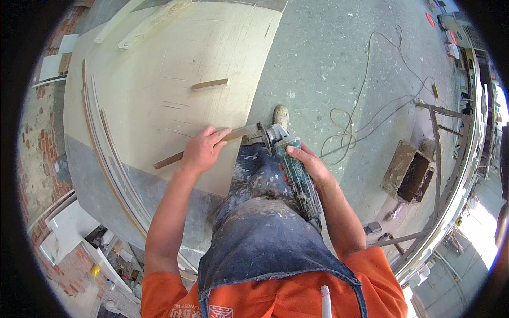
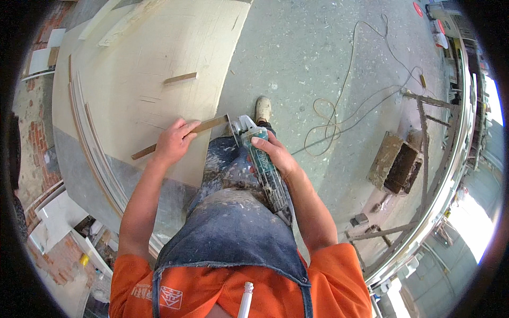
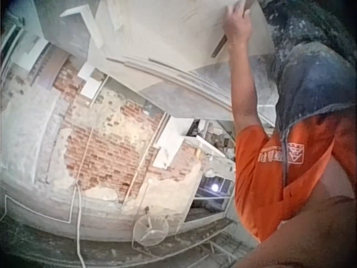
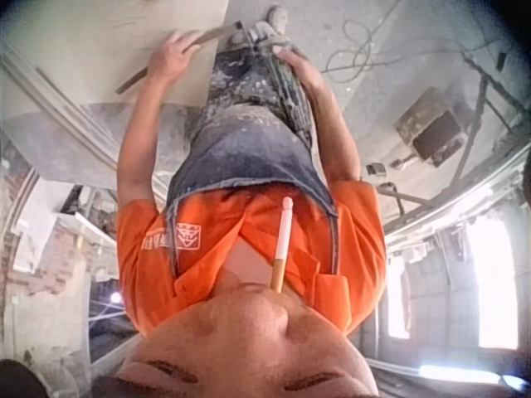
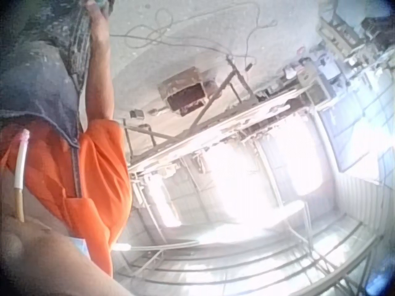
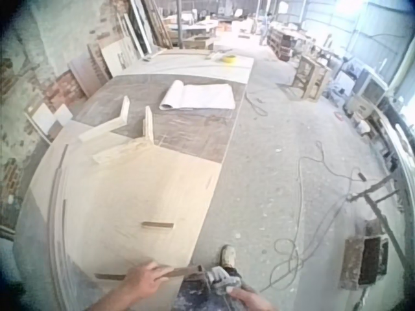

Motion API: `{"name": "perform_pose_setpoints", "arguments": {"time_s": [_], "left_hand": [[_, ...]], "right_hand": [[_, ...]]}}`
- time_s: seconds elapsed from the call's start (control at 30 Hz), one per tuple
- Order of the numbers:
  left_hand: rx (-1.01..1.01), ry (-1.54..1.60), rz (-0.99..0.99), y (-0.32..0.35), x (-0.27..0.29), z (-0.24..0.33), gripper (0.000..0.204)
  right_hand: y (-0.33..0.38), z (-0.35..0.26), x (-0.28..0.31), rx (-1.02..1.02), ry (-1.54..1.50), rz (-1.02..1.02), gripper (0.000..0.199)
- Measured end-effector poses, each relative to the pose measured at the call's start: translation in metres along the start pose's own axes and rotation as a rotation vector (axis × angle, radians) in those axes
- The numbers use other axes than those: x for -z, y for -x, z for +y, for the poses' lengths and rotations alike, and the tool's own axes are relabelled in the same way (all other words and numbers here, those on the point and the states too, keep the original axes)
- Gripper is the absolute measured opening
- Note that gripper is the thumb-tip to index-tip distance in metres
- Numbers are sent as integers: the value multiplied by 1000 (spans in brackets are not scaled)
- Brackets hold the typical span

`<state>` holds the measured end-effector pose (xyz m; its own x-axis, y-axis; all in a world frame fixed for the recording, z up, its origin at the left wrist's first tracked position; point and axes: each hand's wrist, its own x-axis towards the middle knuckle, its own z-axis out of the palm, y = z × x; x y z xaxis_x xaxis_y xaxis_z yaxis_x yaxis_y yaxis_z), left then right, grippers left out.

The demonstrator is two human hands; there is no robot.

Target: The person reviews a document, then retrieves several thin wooden strips from a pallet. They place the strips on a workbench and use an angle grinder to sand the edges of each strip one by one, moving the tool along the length of the wood.

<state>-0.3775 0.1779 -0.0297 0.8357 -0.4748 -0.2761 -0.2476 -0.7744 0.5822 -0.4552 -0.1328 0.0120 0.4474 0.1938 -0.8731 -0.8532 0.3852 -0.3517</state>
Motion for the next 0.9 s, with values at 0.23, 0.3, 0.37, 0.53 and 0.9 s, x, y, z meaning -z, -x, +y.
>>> {"name": "perform_pose_setpoints", "arguments": {"time_s": [0.23,0.3,0.37,0.53,0.9], "left_hand": [[0,11,0,0,-2,-1,35],[12,1,-8,-1,-2,0,35],[17,1,-12,-1,-2,0,35],[4,13,1,-1,-3,0,36],[-146,-341,70,16,4,-11,34]], "right_hand": [[-3,-3,2,-14,23,-51,59],[-5,-2,3,-19,42,-48,58],[-8,1,5,-22,68,-40,59],[-7,-1,3,-43,64,-37,55],[-24,18,34,-96,-44,96,47]]}}
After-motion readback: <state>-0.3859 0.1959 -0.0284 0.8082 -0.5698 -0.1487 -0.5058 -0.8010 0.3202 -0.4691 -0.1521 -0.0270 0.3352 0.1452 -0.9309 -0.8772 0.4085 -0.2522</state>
